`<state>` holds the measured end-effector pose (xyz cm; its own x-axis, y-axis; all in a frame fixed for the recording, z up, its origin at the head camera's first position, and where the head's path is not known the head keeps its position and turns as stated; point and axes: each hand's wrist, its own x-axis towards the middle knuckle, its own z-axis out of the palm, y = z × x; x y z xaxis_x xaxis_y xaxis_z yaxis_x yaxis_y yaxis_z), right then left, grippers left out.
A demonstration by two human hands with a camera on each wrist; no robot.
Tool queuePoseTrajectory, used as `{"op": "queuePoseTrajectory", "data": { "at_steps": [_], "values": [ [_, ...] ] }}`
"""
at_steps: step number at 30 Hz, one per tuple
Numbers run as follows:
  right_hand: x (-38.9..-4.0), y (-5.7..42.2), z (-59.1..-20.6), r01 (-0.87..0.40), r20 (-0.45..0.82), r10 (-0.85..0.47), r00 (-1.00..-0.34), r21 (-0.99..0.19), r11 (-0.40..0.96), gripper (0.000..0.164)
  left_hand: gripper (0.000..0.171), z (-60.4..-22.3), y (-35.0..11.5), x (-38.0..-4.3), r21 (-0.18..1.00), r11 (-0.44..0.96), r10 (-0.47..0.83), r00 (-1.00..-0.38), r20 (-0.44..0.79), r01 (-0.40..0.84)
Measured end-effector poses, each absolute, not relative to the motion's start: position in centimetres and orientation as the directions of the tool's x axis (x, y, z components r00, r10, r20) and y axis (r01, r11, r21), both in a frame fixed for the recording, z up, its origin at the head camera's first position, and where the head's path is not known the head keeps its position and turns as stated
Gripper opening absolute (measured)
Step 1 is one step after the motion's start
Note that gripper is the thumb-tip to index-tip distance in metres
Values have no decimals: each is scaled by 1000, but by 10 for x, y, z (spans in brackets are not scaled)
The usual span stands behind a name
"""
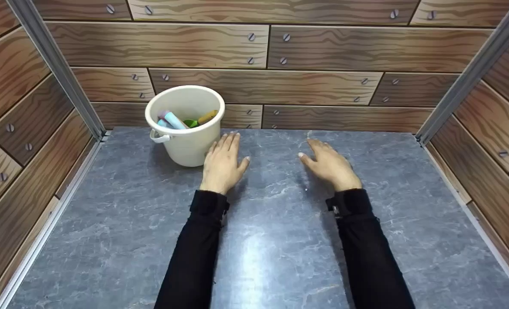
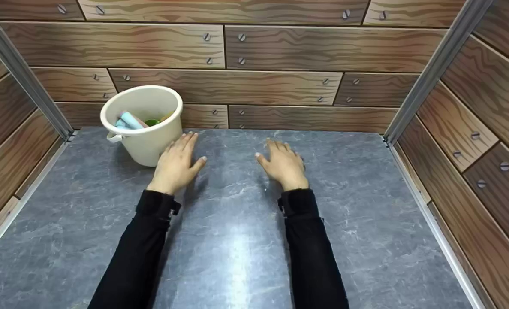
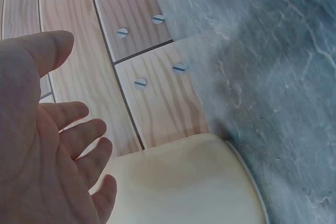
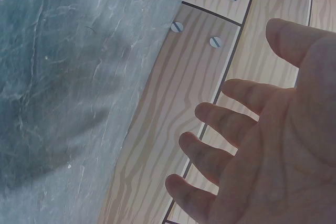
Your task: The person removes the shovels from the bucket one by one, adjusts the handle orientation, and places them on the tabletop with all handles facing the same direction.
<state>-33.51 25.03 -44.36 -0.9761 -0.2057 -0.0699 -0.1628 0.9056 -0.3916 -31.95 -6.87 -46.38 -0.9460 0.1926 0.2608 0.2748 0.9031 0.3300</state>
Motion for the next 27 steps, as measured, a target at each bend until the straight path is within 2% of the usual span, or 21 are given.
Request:
{"op": "queuePoseTrajectory", "data": {
  "at_steps": [5, 8, 13, 18, 22, 27],
  "values": [
    [-334, 250, -443, -168, -69, -212, -975, -396, 903, 81, 80, -456, -73, -316, 344, 895, 193, -942, 276, 284],
    [-333, 250, -441, -174, -68, -218, -974, -399, 900, 82, 79, -443, -79, -313, 376, 874, 185, -927, 327, 307],
    [-334, 251, -440, -170, -74, -219, -973, -411, 896, 83, 75, -416, -96, -307, 435, 825, 137, -875, 465, 361],
    [-334, 252, -439, -168, -81, -222, -972, -423, 890, 83, 73, -400, -123, -301, 465, 810, 19, -807, 590, 359],
    [-333, 253, -439, -167, -79, -222, -972, -435, 885, 83, 77, -398, -146, -300, 506, 811, -81, -799, 596, 295],
    [-333, 251, -437, -172, -75, -228, -971, -443, 880, 82, 80, -404, -166, -302, 492, 838, -80, -840, 537, 235]
  ]
}}
